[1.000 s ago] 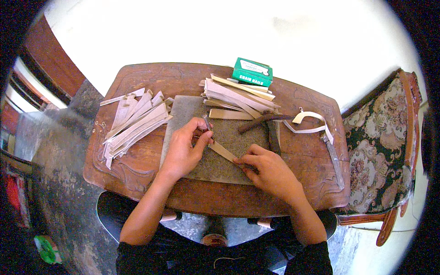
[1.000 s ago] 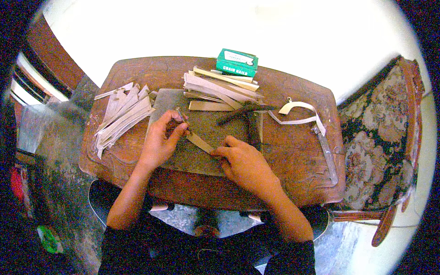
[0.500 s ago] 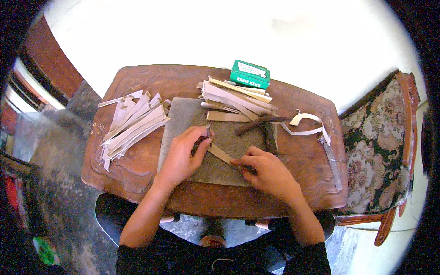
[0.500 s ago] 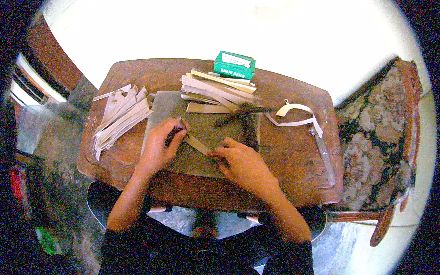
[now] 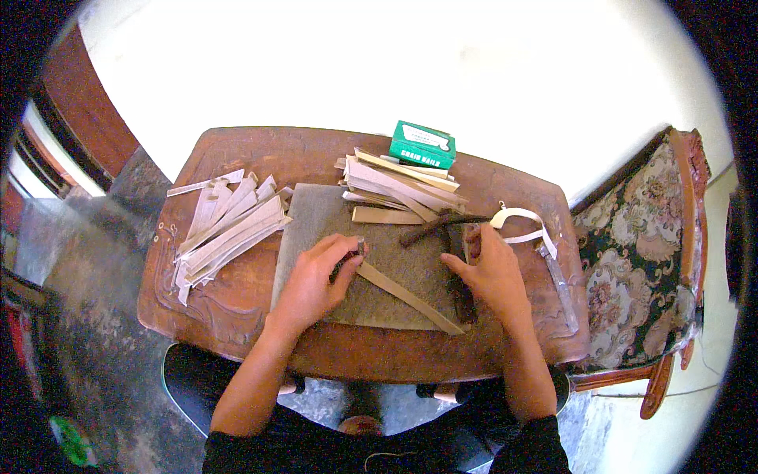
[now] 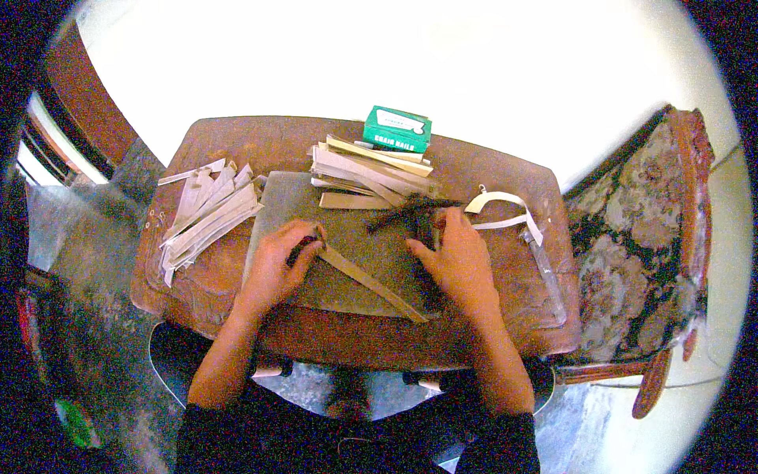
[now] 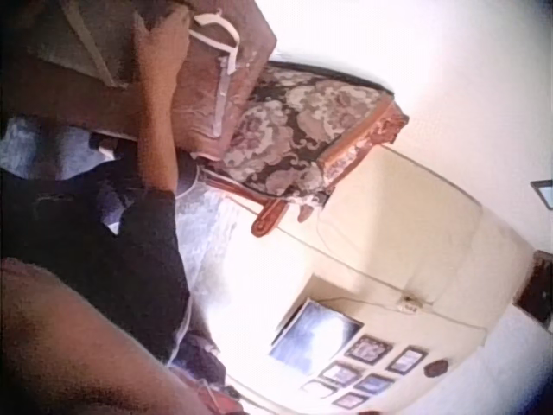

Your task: The person marks a strip of paper with a pen and then uses a hammer to press or crease the marked area. They repeat this process on multiple paper strips, handling them one at a time on a wooden table.

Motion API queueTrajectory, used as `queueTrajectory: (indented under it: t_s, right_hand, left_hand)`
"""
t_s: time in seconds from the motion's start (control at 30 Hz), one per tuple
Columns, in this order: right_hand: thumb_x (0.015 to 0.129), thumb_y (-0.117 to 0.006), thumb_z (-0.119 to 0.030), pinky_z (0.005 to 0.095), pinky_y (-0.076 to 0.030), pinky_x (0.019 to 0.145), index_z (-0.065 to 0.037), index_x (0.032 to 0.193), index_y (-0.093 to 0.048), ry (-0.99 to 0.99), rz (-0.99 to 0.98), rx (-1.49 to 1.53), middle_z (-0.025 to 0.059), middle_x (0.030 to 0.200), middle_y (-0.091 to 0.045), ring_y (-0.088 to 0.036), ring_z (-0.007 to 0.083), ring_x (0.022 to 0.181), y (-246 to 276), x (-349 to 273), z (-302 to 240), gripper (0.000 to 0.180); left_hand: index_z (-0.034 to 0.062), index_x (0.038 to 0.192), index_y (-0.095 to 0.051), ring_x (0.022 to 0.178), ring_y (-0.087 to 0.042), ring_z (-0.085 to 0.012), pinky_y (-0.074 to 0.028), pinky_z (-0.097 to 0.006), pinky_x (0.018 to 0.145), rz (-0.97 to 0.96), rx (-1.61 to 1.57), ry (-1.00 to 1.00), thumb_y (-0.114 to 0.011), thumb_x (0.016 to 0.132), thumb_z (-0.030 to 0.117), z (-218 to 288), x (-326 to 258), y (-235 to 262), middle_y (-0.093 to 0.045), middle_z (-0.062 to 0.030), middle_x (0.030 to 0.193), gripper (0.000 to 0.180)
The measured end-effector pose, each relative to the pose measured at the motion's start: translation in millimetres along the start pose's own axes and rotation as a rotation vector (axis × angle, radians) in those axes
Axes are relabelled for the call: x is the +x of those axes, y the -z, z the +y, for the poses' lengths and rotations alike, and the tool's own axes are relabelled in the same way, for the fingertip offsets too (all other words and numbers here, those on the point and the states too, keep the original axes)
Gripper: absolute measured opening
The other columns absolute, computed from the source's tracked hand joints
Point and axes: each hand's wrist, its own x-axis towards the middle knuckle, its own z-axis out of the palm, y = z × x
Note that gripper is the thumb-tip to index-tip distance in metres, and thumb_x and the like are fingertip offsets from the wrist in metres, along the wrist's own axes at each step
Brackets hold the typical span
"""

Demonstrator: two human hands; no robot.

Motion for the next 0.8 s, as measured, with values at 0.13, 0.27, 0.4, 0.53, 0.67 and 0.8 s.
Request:
queueTrajectory:
  t_s: [0.13, 0.27, 0.4, 0.53, 0.67, 0.8]
  right_hand:
    - [0.078, -0.074, -0.04, 0.0495, -0.051, 0.079, 0.001, 0.097, -0.059, -0.075, -0.15, -0.145, 0.0241, 0.09, -0.066, -0.064, 0.0435, 0.088, -2, 5, 9, 0.047]
    - [0.08, -0.073, -0.037, 0.0489, -0.052, 0.077, 0.002, 0.098, -0.059, -0.052, -0.047, -0.021, 0.0241, 0.089, -0.067, -0.065, 0.0435, 0.085, -3, 7, 3, 0.044]
    - [0.086, -0.072, -0.026, 0.0433, -0.053, 0.069, -0.001, 0.102, -0.051, -0.14, -0.087, 0.372, 0.0206, 0.084, -0.064, -0.067, 0.0334, 0.077, 4, 7, 4, 0.036]
    - [0.09, -0.069, -0.019, 0.0388, -0.051, 0.061, -0.005, 0.104, -0.044, -0.146, -0.07, 0.594, 0.0159, 0.08, -0.06, -0.064, 0.0231, 0.069, 33, -10, -50, 0.032]
    - [0.091, -0.069, -0.019, 0.0377, -0.048, 0.057, -0.005, 0.109, -0.045, 0.167, 0.095, 0.446, 0.0138, 0.079, -0.06, -0.061, 0.0224, 0.061, 26, -22, -59, 0.032]
    - [0.092, -0.067, -0.017, 0.0414, -0.048, 0.062, -0.001, 0.12, -0.049, 0.23, 0.058, 0.31, 0.0193, 0.084, -0.062, -0.063, 0.0328, 0.07, 46, -39, -99, 0.037]
  left_hand:
    - [0.0016, 0.102, -0.062, 0.091, -0.065, -0.0353, -0.051, -0.038, 0.08, 0.033, -0.027, 0.01, -0.063, 0.088, 0.004, 1, 1, -3, -0.066, -0.0166, 0.096, 0.014]
    - [0.0019, 0.102, -0.061, 0.091, -0.066, -0.0357, -0.051, -0.039, 0.08, 0.044, -0.035, 0.007, -0.064, 0.089, 0.006, -2, 0, -3, -0.066, -0.017, 0.097, 0.014]
    - [0.0019, 0.102, -0.061, 0.093, -0.065, -0.0363, -0.051, -0.041, 0.081, 0.021, -0.092, 0.009, -0.063, 0.09, 0.007, -2, 1, -2, -0.066, -0.0174, 0.097, 0.014]
    - [0.0016, 0.103, -0.062, 0.096, -0.065, -0.0367, -0.051, -0.041, 0.084, 0.035, -0.054, 0.009, -0.063, 0.09, 0.008, -5, -3, -2, -0.067, -0.0177, 0.101, 0.014]
    - [0.0014, 0.104, -0.063, 0.098, -0.065, -0.0364, -0.051, -0.041, 0.086, 0.032, -0.05, -0.004, -0.064, 0.09, 0.008, -3, -2, -3, -0.067, -0.0178, 0.104, 0.016]
    - [-0.0004, 0.11, -0.063, 0.094, -0.065, -0.0371, -0.052, -0.042, 0.082, 0.054, -0.042, -0.045, -0.065, 0.087, 0.002, -5, -3, -3, -0.067, -0.0189, 0.102, 0.024]
